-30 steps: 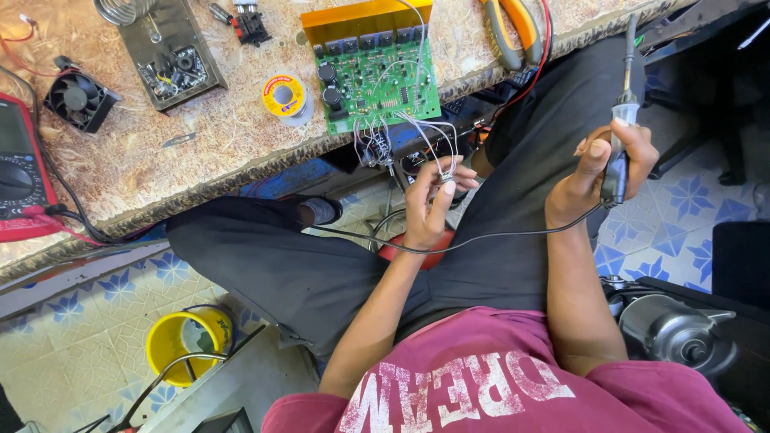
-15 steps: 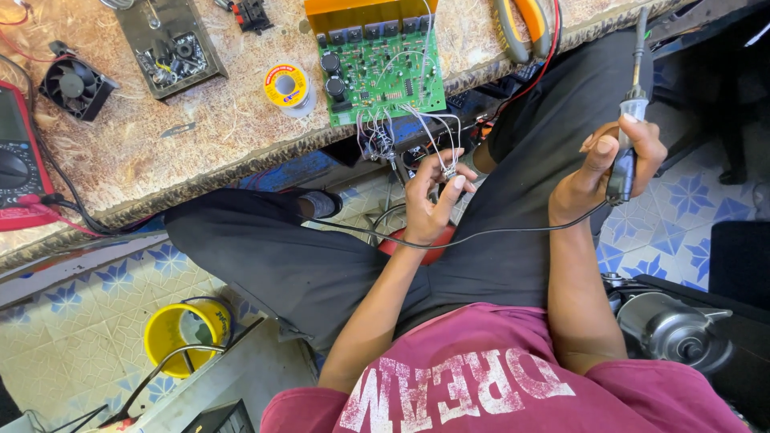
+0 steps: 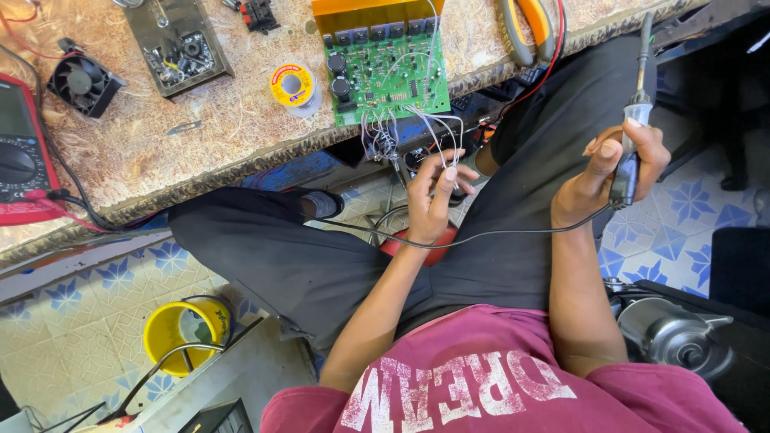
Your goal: Soldering wires onto a circuit board using a soldering iron and stripping wires with pliers at an electronics repair bench.
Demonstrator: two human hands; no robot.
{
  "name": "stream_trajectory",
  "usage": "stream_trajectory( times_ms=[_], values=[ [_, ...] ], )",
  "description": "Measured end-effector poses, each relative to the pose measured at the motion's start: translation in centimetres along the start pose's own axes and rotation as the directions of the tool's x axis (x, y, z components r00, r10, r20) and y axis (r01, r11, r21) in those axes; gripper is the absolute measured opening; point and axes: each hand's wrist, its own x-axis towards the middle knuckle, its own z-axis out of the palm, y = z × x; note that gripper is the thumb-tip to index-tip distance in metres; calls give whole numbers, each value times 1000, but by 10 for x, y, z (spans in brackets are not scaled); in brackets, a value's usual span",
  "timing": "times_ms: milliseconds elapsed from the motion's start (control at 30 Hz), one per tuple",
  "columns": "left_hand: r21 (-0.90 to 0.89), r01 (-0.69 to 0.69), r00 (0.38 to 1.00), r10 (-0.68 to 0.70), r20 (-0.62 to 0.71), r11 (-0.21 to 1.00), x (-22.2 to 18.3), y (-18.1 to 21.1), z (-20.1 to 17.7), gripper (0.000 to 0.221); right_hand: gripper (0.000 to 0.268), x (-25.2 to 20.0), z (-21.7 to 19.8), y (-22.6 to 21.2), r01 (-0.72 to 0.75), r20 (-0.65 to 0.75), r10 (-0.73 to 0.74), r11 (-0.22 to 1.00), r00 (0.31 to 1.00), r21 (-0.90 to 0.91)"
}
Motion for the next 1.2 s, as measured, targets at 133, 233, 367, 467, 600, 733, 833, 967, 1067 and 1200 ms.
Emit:
stream_trajectory(
  times_ms=[133, 233, 367, 467, 600, 733, 833, 967, 1067, 1200],
  values=[
    [-32, 14, 999, -15, -34, 999, 3, -1, 2, 41, 28, 0, 4, -9, -14, -19, 15, 999, 1000, 32],
    [-43, 31, 997, -34, -67, 999, 3, -8, 0, 37, 28, -6, 10, -20, -10, -1, 10, 998, 1000, 67],
    [-65, 25, 993, -32, -116, 998, 7, -32, -2, 36, 36, -28, 36, -33, 25, 75, -45, 969, 996, 247],
    [-5, -71, 988, 70, -137, 997, 8, -46, -6, 56, 38, -34, 67, -73, -24, 233, -82, 907, 969, 421],
    [-3, -59, 986, 58, -159, 998, 11, -59, -4, 60, 26, -22, 117, -159, -402, 662, -18, 782, 749, 476],
    [-168, 27, 982, -57, -177, 985, 17, -59, -4, 37, 25, -10, 162, -197, -463, 724, -59, 733, 687, 499],
    [-49, -38, 963, 24, -267, 998, 22, -49, -3, 34, 27, -6, 196, -211, -454, 713, -119, 696, 691, 556],
    [27, 53, 949, -42, -313, 998, 31, -77, -6, 38, 29, -4, 237, -215, -424, 732, -170, 720, 659, 549],
    [2, 158, 950, -152, -271, 987, 39, -98, -10, 49, 31, -10, 266, -206, -410, 780, -166, 775, 604, 482],
    [-23, 171, 947, -171, -271, 985, 33, -87, -6, 49, 40, -19, 296, -185, -368, 826, -196, 824, 528, 430]
  ],
)
